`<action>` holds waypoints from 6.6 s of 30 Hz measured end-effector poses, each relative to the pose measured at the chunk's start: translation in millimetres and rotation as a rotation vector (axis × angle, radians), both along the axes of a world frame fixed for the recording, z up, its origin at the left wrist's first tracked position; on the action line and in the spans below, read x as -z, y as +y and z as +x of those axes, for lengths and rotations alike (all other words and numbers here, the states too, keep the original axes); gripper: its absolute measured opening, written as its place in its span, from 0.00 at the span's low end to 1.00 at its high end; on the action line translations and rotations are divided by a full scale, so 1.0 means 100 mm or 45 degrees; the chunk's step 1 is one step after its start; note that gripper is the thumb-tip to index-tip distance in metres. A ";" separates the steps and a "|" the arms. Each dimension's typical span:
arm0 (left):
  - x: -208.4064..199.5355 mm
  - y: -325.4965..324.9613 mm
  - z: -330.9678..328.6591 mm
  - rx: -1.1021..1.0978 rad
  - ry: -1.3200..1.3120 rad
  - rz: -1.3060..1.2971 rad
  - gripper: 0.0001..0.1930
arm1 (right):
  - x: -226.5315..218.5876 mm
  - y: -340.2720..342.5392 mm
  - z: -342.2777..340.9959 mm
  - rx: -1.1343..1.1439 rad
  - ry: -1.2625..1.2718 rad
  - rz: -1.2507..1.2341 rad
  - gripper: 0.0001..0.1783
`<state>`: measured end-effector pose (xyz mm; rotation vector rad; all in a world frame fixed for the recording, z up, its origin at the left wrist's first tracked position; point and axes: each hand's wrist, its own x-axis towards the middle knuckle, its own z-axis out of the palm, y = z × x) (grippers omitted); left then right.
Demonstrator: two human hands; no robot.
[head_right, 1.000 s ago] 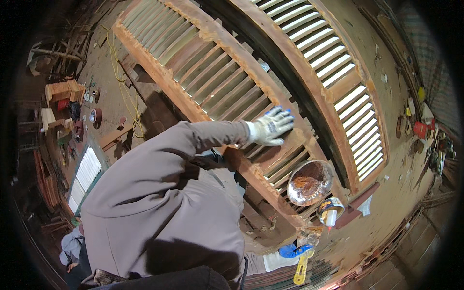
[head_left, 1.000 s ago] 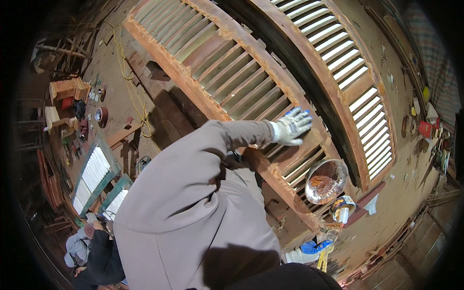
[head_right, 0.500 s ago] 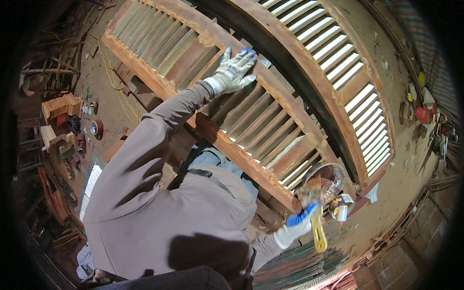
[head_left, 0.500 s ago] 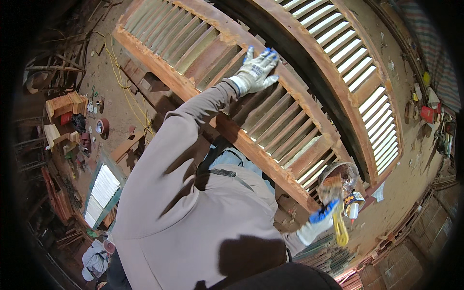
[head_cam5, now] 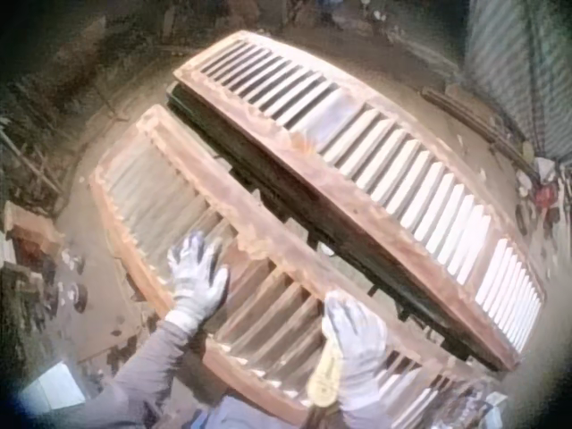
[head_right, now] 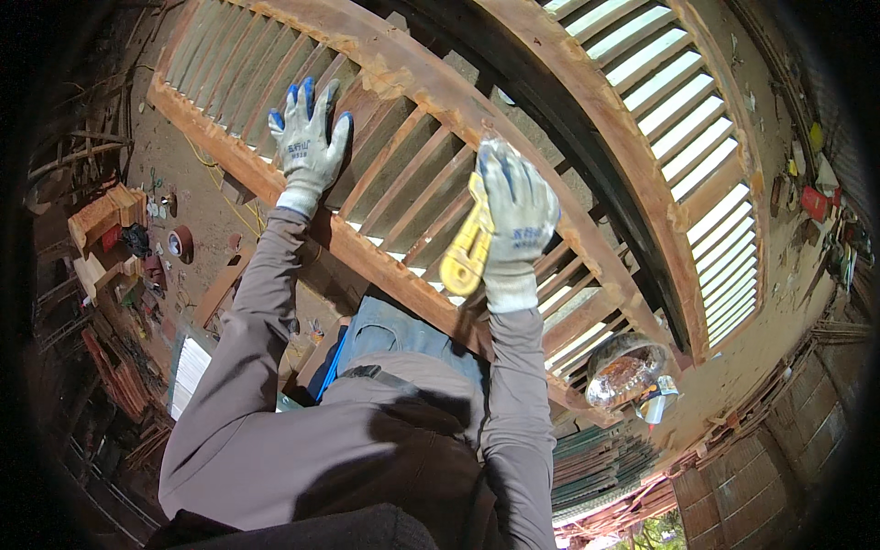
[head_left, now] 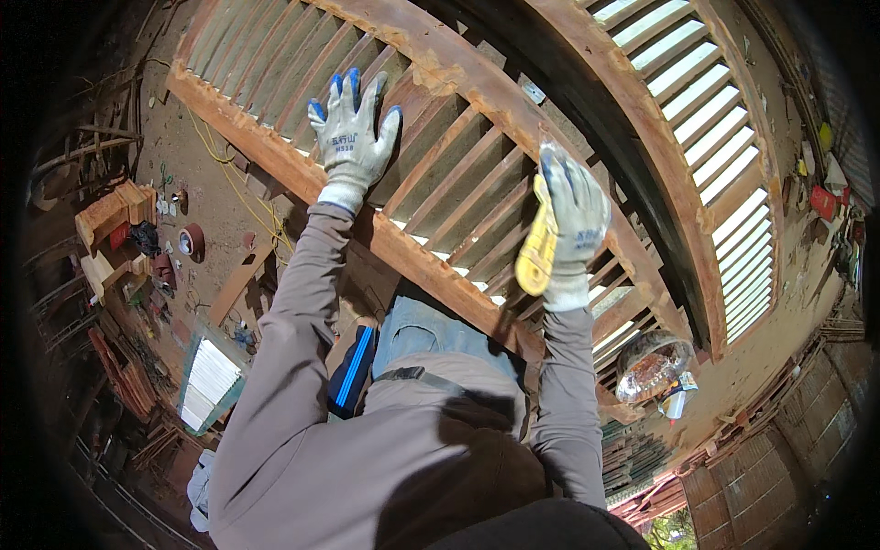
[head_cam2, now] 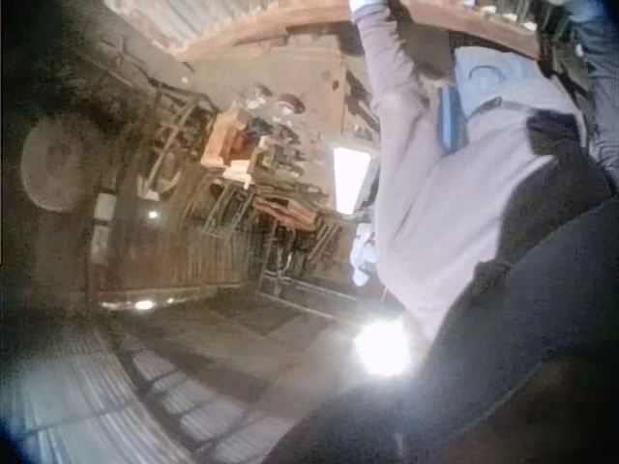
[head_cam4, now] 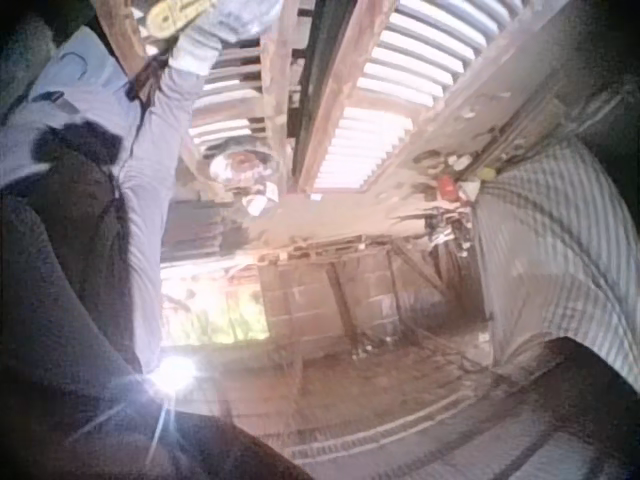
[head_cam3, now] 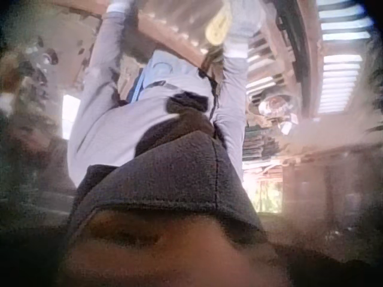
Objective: The person applies a brown substance to a wooden slatted panel using a yellow scraper, then uses an orbital sander to smooth the surface. The person works on the panel's frame and slats, moving the sander systematically across the wood.
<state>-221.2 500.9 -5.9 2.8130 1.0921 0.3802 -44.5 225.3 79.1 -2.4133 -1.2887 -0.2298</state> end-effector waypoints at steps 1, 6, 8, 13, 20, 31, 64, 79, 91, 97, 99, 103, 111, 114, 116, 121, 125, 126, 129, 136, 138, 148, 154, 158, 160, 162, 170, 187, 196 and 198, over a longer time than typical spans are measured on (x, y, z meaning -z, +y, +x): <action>-0.04 -0.01 0.01 -0.001 0.020 -0.018 0.31 | 0.05 0.11 0.04 -0.017 -0.022 -0.021 0.24; -0.11 -0.01 0.03 -0.010 0.048 -0.040 0.31 | 0.44 0.29 0.02 0.034 0.014 -0.173 0.26; -0.09 -0.01 0.04 -0.002 0.036 -0.037 0.31 | 0.51 0.32 0.01 0.038 -0.013 -0.196 0.26; -0.10 0.00 0.04 0.004 0.058 -0.049 0.32 | 0.58 0.37 -0.10 0.072 0.002 -0.255 0.26; -0.09 0.02 0.04 0.016 0.068 -0.067 0.33 | 0.48 0.38 -0.01 -0.004 0.066 -0.261 0.22; -0.14 0.01 0.03 0.007 0.145 -0.067 0.33 | 0.29 0.21 0.06 0.003 0.131 -0.149 0.19; -0.12 0.00 0.04 0.008 0.134 -0.058 0.34 | 0.25 0.11 0.13 -0.075 0.255 -0.028 0.22; 0.01 0.07 0.03 0.057 0.125 0.058 0.34 | 0.21 0.37 0.52 -0.068 -0.076 -0.044 0.18; 0.26 0.23 -0.05 0.083 0.212 0.174 0.31 | -0.67 -1.12 -0.37 0.383 0.595 0.016 0.22; 0.24 0.03 0.18 -0.279 0.495 0.225 0.33 | -0.90 -2.69 -1.20 0.828 1.049 1.101 0.20; -0.09 -0.73 0.54 0.229 0.005 0.136 0.32 | -0.99 -3.34 -1.37 1.116 1.199 1.324 0.24; -0.27 -2.78 1.14 0.740 -0.294 -1.361 0.28 | -0.78 -4.36 -1.54 1.549 1.057 1.677 0.35; -0.71 -5.53 1.62 0.431 -0.125 -2.471 0.25 | -0.48 -5.58 -1.73 1.348 1.377 1.922 0.36; -0.56 -5.47 1.65 0.269 -0.284 -2.666 0.24 | -0.51 -5.74 -1.69 1.340 1.269 1.697 0.31; -0.76 -5.72 1.51 0.288 -0.274 -2.624 0.22 | -0.57 -5.91 -1.68 1.251 1.073 1.551 0.27; -0.72 -6.01 1.04 0.428 -0.383 -2.555 0.18 | -0.47 -6.05 -1.45 0.792 0.475 0.989 0.19; -1.09 -6.51 0.66 0.370 -0.464 -2.413 0.15 | -0.78 -6.18 -1.25 0.613 0.128 0.325 0.23; -1.04 -6.53 0.60 0.409 -0.431 -2.420 0.15 | -0.65 -6.27 -1.23 0.571 0.053 0.222 0.23; -0.94 -6.71 0.44 0.340 -0.324 -2.432 0.14 | -0.51 -6.56 -1.43 0.608 0.064 -0.069 0.24; -1.08 -7.27 0.18 0.352 0.045 -2.493 0.14 | -0.83 -7.34 -2.45 1.387 0.390 0.629 0.45; -1.17 -7.55 0.11 0.431 0.144 -2.558 0.14 | -0.47 -7.42 -2.77 1.595 0.801 1.222 0.51; -0.98 -8.51 0.62 0.665 0.587 -2.224 0.43 | -0.03 -8.11 -3.69 1.645 1.533 2.396 0.23; -0.90 -8.71 1.47 0.215 -0.129 -2.296 0.35 | -0.12 -8.79 -4.18 1.686 1.147 2.561 0.31; -0.77 -8.77 1.69 0.233 -0.024 -2.084 0.25 | -0.18 -9.28 -4.47 1.674 1.078 2.786 0.30; -0.56 -8.73 1.69 0.255 -0.069 -1.977 0.20 | 0.03 -9.65 -4.77 1.947 1.057 2.865 0.30; -0.38 -8.67 1.65 0.388 -0.202 -1.919 0.16 | 0.16 -10.04 -4.82 1.798 1.015 2.833 0.30; 0.10 -7.90 1.79 0.118 -0.144 -2.127 0.14 | 0.22 -12.06 -4.74 1.822 1.210 2.658 0.28; 0.28 -7.94 1.65 -0.052 -0.113 -1.910 0.24 | 0.21 -13.29 -2.66 1.916 1.371 2.508 0.20; -0.23 -7.95 1.22 -0.023 -0.146 -1.702 0.24 | 1.36 -13.83 -1.43 2.019 1.716 2.625 0.25; -0.17 -8.09 1.30 0.397 0.223 -0.890 0.29 | 1.59 -13.99 -1.16 2.093 1.679 2.552 0.25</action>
